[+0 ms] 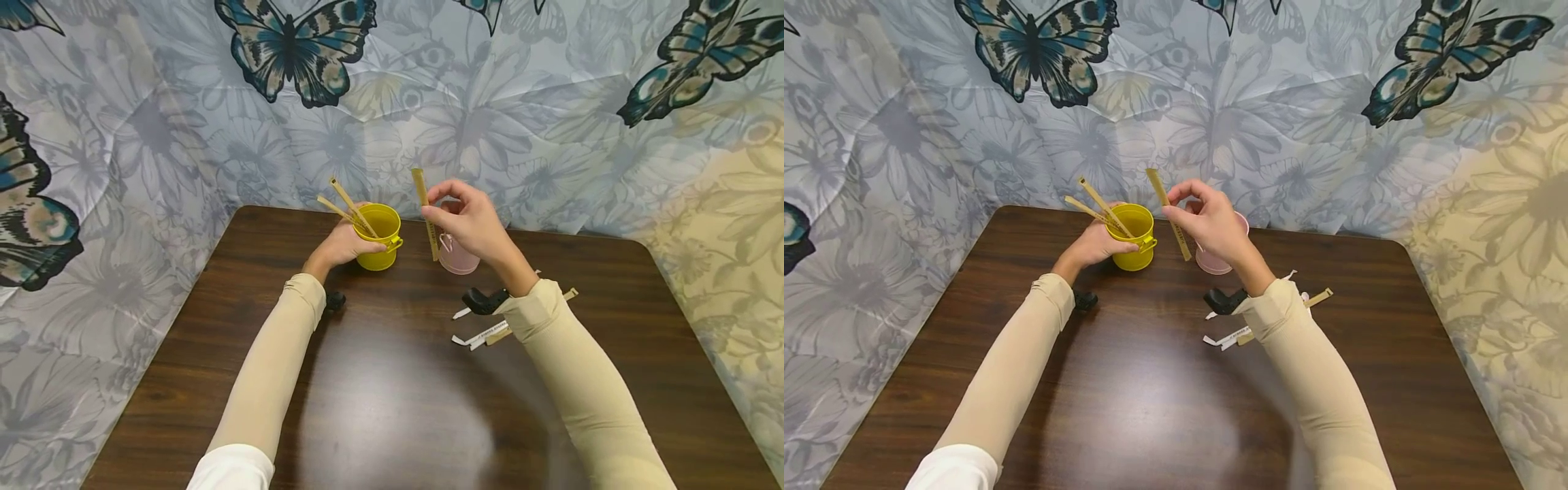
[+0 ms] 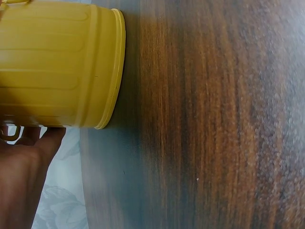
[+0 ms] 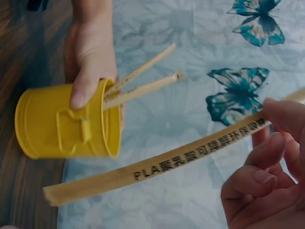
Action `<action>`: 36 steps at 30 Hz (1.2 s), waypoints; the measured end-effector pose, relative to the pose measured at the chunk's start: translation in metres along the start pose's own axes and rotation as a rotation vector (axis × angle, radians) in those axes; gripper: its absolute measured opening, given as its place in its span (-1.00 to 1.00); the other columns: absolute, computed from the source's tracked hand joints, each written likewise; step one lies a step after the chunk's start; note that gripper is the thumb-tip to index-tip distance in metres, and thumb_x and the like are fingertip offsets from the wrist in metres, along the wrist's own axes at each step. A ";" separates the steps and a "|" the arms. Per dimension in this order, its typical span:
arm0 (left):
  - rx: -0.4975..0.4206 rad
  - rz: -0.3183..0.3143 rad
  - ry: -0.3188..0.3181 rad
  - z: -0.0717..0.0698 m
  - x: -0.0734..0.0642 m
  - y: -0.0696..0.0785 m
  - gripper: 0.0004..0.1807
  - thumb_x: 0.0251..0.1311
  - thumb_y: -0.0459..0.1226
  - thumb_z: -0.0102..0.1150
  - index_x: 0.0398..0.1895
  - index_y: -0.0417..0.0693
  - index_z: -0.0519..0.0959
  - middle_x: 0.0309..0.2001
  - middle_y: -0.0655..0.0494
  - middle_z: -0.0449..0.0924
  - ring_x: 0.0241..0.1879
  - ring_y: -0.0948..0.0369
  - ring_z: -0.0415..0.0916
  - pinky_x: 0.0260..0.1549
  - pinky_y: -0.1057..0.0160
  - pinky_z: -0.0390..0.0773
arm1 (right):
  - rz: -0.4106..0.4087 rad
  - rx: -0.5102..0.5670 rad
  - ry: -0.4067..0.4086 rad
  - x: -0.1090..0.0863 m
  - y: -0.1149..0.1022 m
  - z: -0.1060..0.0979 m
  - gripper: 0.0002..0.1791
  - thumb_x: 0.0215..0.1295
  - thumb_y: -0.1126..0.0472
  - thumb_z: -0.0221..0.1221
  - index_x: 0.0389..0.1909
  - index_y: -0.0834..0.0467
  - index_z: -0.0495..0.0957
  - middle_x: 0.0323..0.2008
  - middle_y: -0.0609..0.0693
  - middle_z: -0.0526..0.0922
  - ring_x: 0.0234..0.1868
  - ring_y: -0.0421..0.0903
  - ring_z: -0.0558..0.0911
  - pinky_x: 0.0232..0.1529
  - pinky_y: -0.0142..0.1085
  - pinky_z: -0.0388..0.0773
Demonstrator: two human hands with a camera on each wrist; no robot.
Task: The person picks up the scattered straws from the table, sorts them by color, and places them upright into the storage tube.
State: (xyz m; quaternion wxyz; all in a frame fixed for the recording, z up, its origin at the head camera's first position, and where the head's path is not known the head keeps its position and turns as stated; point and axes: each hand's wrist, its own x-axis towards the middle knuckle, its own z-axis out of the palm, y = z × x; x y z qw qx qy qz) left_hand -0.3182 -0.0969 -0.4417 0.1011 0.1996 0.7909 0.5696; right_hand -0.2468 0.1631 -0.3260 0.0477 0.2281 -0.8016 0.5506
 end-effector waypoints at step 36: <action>0.026 0.047 -0.019 0.000 -0.003 0.007 -0.12 0.04 -0.31 0.52 0.44 -0.05 0.28 0.22 -0.09 0.52 0.19 0.00 0.50 0.33 -0.04 0.44 | -0.082 0.099 0.157 0.083 0.007 0.076 -0.79 0.34 0.21 0.33 -0.08 0.22 0.66 -0.20 -0.01 0.68 -0.64 -0.24 0.40 -0.52 -0.44 0.38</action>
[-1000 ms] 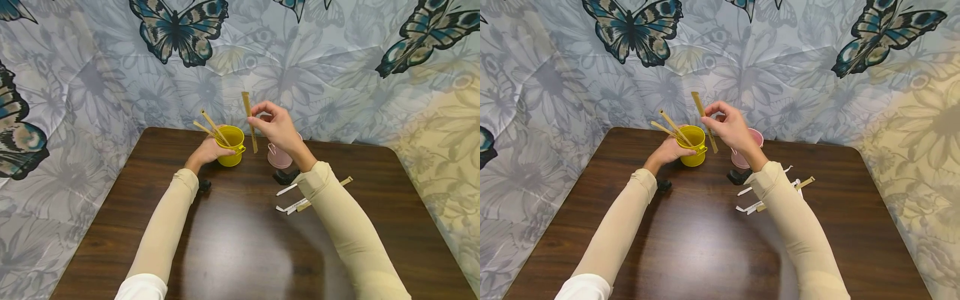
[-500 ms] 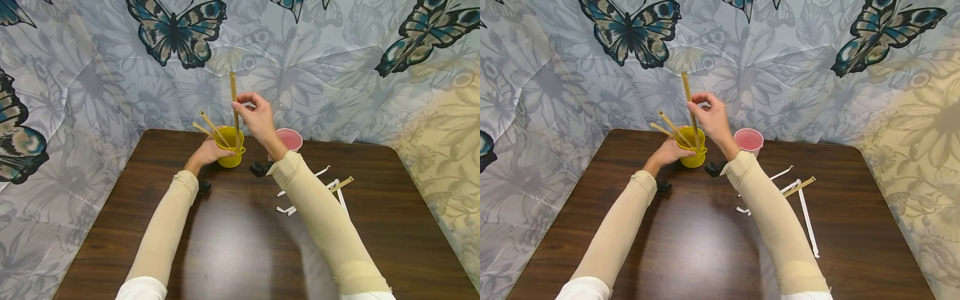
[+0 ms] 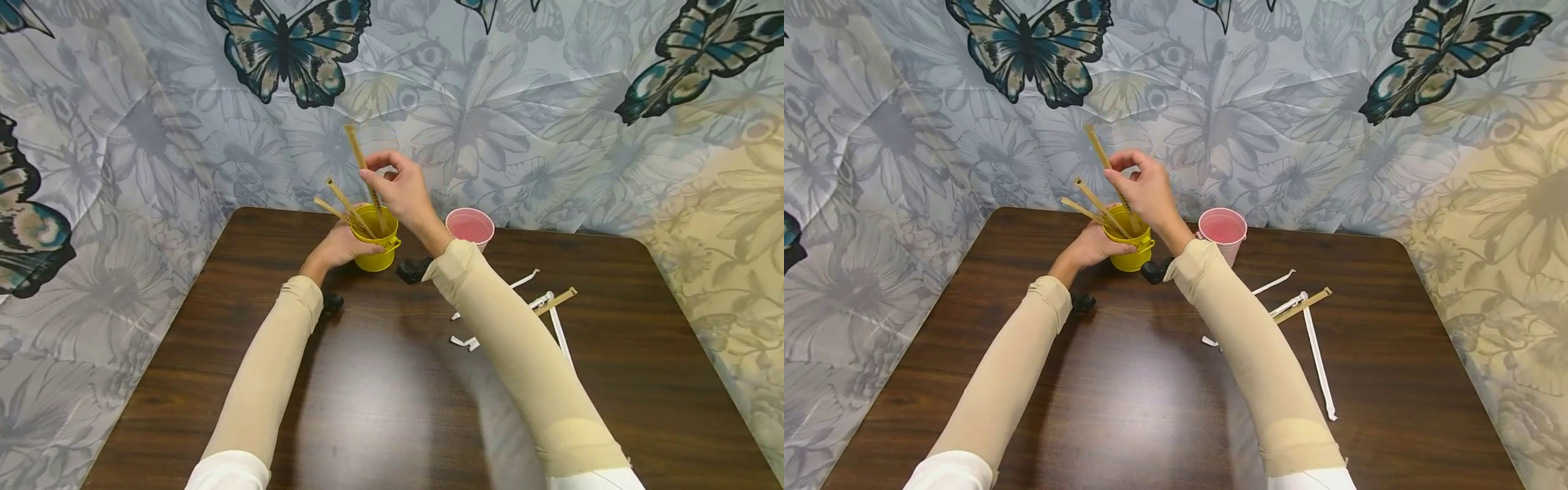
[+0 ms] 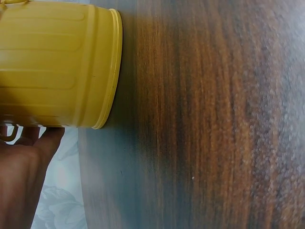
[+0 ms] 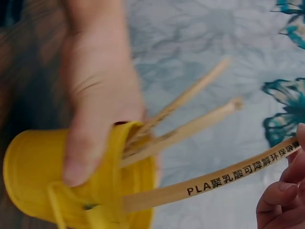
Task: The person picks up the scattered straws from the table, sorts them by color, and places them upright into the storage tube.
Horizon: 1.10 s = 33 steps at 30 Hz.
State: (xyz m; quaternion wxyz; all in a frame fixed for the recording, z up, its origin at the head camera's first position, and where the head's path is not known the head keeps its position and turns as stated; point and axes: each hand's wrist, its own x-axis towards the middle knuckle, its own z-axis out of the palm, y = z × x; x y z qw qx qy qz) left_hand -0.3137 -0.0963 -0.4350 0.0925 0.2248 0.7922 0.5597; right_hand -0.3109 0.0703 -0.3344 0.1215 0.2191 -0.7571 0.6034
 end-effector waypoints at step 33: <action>-0.076 0.049 0.025 0.003 0.009 -0.024 -0.09 -0.02 -0.38 0.55 0.43 -0.07 0.28 0.27 -0.20 0.49 0.23 -0.09 0.49 0.33 -0.01 0.44 | 0.110 -0.242 -0.205 -0.033 0.028 -0.021 -0.77 0.35 0.14 0.33 -0.06 0.14 0.64 -0.13 0.03 0.72 -0.45 -0.11 0.51 -0.37 -0.38 0.46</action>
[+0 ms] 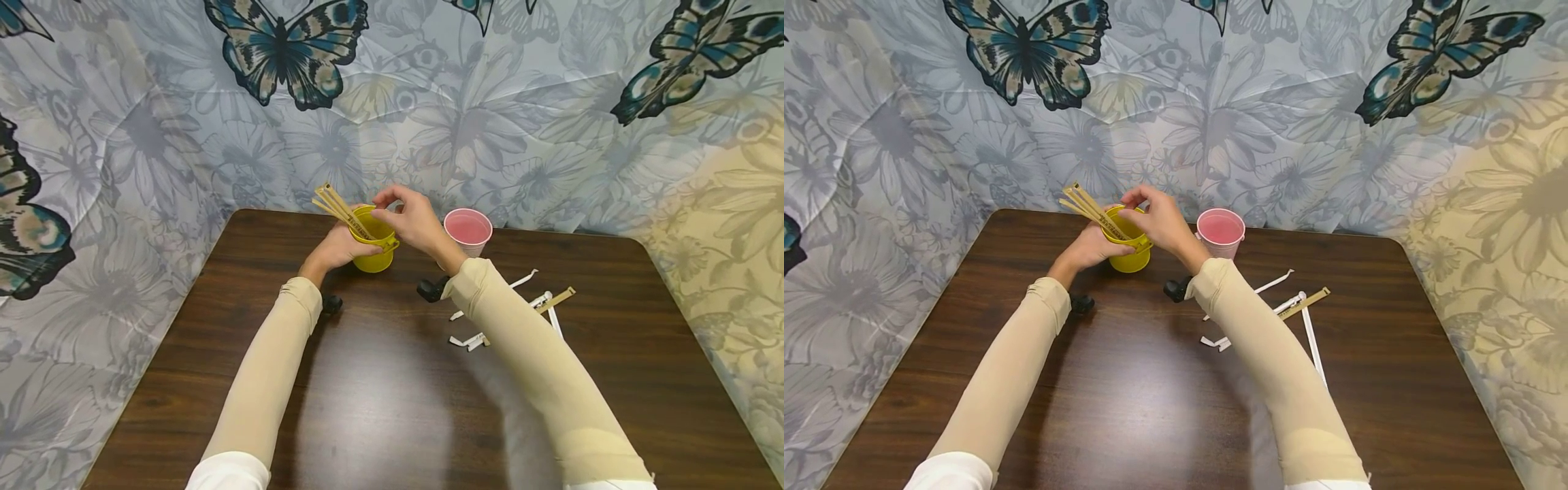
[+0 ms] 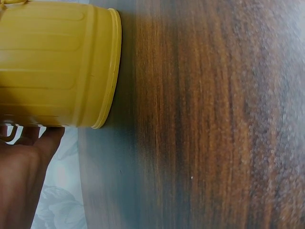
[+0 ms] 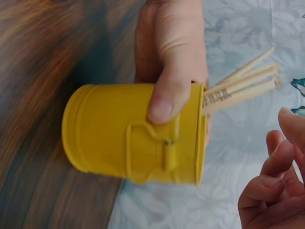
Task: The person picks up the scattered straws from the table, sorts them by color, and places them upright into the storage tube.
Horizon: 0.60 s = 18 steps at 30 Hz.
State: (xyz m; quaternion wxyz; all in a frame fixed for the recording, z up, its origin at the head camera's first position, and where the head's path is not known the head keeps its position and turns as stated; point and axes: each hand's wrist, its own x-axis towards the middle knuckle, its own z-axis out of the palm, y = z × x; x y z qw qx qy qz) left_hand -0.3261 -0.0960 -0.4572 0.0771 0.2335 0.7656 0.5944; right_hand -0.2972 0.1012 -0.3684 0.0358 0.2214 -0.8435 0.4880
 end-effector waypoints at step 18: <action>0.007 -0.061 0.008 0.002 -0.010 0.025 -0.06 -0.05 -0.41 0.55 0.44 -0.18 0.27 0.27 -0.19 0.49 0.24 -0.07 0.47 0.36 -0.03 0.42 | -0.111 -0.223 -0.160 -0.082 0.002 -0.068 -0.81 0.26 0.22 0.41 -0.14 0.08 0.67 -0.29 -0.04 0.72 -0.55 -0.16 0.45 -0.47 -0.44 0.40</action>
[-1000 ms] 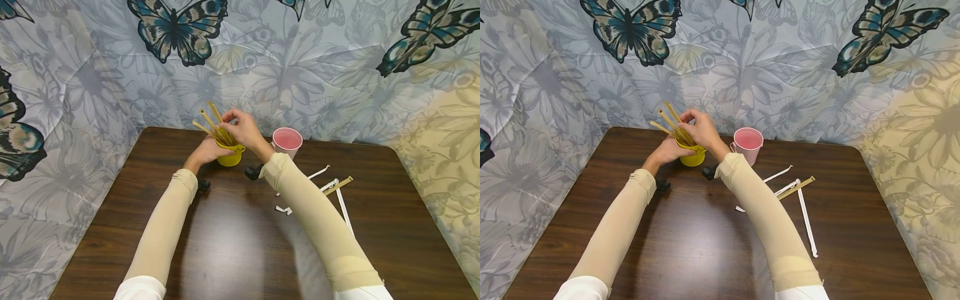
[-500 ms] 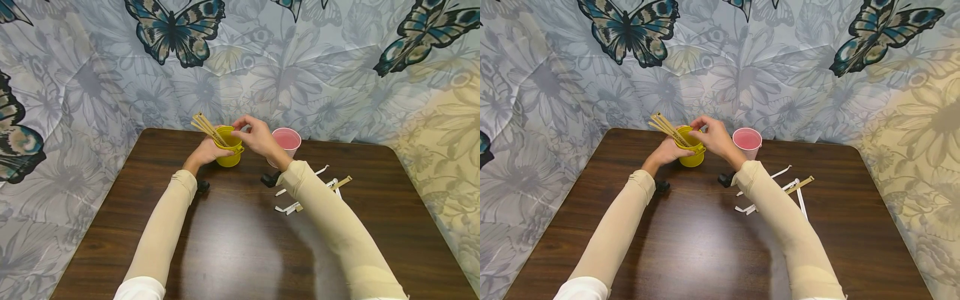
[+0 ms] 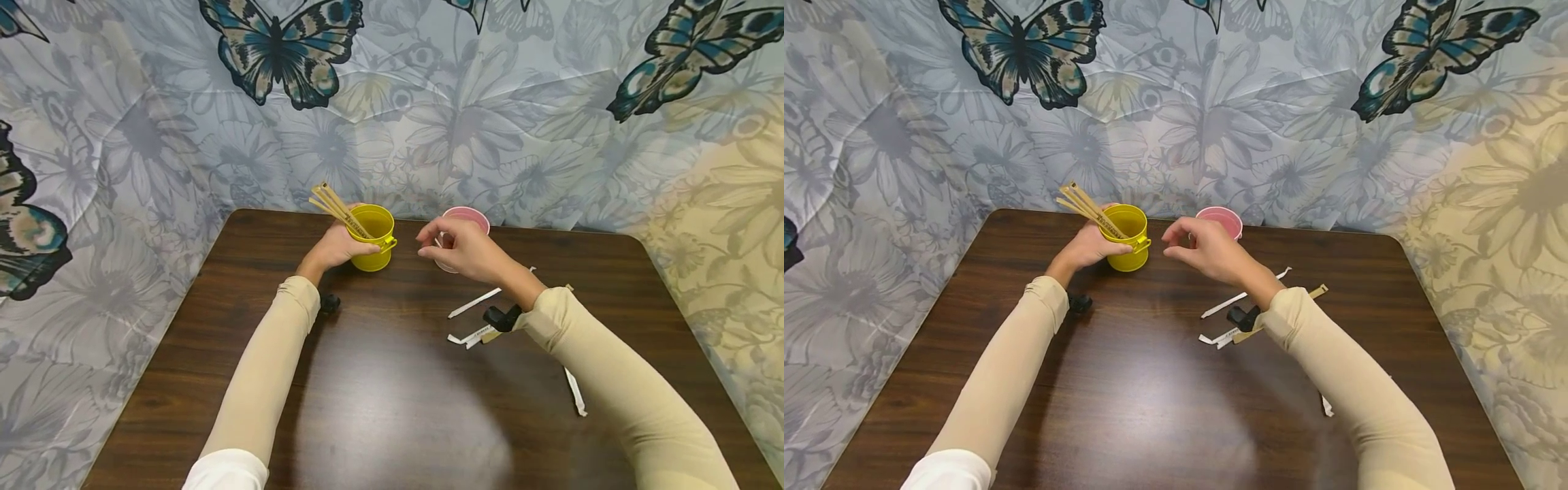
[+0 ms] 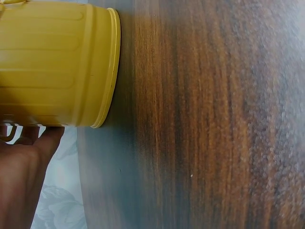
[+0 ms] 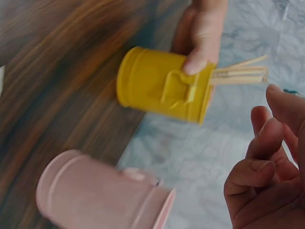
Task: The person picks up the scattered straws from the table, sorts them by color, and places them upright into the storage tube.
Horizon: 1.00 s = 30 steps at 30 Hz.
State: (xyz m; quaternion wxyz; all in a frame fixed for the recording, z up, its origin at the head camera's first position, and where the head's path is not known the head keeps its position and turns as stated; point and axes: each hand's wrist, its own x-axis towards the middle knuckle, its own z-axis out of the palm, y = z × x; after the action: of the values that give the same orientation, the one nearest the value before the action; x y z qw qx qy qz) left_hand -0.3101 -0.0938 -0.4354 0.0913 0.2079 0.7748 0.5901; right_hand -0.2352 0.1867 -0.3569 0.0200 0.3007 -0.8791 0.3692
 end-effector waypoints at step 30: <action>0.024 0.009 0.026 0.002 0.010 -0.028 -0.02 -0.03 -0.34 0.56 0.47 0.02 0.23 0.28 -0.09 0.50 0.25 0.01 0.49 0.35 0.02 0.44 | 0.170 -0.244 -0.169 -0.134 0.075 -0.026 -0.90 0.23 0.29 0.39 -0.31 0.03 0.67 -0.38 -0.23 0.71 -0.38 -0.36 0.52 -0.37 -0.42 0.47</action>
State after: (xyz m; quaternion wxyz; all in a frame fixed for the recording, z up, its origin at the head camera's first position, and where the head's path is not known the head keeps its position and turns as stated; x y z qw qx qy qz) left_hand -0.3238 -0.0939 -0.4614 0.0762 0.2049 0.7819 0.5839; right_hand -0.1711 0.3143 -0.4204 -0.0490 0.2503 -0.9383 0.2335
